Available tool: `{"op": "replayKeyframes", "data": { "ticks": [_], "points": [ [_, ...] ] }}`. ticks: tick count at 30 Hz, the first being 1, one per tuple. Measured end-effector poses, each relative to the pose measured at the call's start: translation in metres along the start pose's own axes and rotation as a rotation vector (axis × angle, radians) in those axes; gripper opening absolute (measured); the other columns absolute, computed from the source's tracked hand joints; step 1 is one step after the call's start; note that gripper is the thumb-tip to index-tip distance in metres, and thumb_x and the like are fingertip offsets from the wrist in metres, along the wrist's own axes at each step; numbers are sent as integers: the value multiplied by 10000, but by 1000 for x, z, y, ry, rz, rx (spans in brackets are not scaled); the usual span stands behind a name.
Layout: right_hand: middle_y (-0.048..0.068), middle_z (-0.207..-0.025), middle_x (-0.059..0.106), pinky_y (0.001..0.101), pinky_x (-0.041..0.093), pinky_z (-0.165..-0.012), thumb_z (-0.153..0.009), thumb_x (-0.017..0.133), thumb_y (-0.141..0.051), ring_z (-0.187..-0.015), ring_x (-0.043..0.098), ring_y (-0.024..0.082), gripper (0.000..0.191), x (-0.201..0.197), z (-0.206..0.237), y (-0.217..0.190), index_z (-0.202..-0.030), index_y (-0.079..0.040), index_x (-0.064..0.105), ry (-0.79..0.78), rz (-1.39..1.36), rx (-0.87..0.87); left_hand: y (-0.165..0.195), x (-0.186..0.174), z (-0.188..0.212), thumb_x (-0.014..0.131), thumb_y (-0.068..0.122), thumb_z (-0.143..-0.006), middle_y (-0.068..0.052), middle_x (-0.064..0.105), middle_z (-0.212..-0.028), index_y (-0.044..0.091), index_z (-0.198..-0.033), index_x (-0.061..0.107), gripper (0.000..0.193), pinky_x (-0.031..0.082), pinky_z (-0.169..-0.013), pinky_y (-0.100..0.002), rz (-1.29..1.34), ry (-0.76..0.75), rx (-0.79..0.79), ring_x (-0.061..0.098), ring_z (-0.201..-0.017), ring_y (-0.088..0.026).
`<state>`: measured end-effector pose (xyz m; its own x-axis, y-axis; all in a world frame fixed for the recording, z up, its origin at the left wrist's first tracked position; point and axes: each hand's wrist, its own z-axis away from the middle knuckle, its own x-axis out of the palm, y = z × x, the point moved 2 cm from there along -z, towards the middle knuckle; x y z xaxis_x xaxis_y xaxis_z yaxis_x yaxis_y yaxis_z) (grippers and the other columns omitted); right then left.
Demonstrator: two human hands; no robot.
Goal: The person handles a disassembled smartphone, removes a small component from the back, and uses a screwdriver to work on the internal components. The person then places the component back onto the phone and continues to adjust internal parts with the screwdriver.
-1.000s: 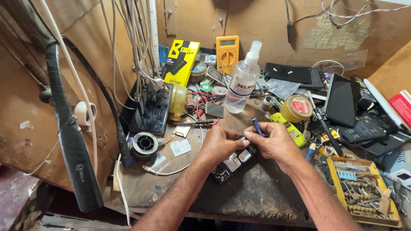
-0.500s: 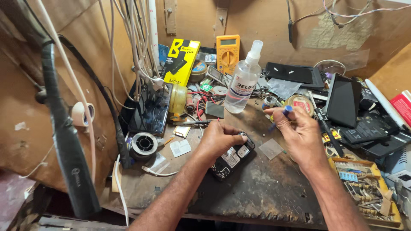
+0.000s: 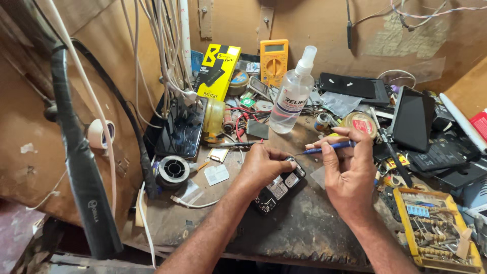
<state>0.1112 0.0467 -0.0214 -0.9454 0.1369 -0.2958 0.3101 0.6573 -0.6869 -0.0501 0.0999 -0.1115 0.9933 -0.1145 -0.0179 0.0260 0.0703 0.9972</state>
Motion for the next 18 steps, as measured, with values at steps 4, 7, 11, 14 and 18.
{"op": "replayKeyframes", "data": {
  "ticks": [4, 7, 11, 14, 18],
  "points": [
    [146, -1099, 672, 302, 605, -883, -1074, 511, 18, -1033, 730, 197, 276, 2, 2, 2, -1328, 21, 404, -17, 45, -44, 3, 1, 1, 844, 110, -743, -60, 774, -765, -10, -961, 813, 251, 512, -565, -283, 45, -13, -21, 649, -621, -90],
    [144, -1096, 672, 295, 600, -870, -1079, 507, 18, -1028, 728, 189, 266, 4, 3, 2, -1325, 20, 406, -12, 47, -46, 4, 1, 1, 844, 102, -743, -56, 771, -760, -7, -947, 819, 232, 512, -567, -279, 55, -12, -3, 645, -624, -86],
    [139, -1094, 677, 287, 593, -865, -1082, 504, 18, -1020, 728, 184, 257, 5, 3, 1, -1321, 19, 406, -8, 56, -49, 4, 1, 1, 840, 102, -750, -63, 766, -756, -3, -957, 824, 233, 502, -564, -280, 45, -21, 10, 630, -622, -86],
    [138, -1100, 678, 286, 592, -849, -1074, 505, 16, -1020, 730, 184, 258, 5, 4, 1, -1313, 19, 410, -22, 80, -42, 4, 1, 2, 833, 98, -752, -67, 779, -762, -16, -957, 818, 236, 521, -581, -276, 82, -42, -2, 660, -630, -93],
    [142, -1112, 667, 296, 594, -888, -1080, 503, 14, -1038, 724, 187, 256, 6, 3, 1, -1319, 20, 410, -24, 48, -48, 5, 1, 3, 839, 106, -747, -64, 778, -766, -10, -967, 816, 249, 532, -590, -273, 39, -12, -10, 664, -637, -88]
  ]
}}
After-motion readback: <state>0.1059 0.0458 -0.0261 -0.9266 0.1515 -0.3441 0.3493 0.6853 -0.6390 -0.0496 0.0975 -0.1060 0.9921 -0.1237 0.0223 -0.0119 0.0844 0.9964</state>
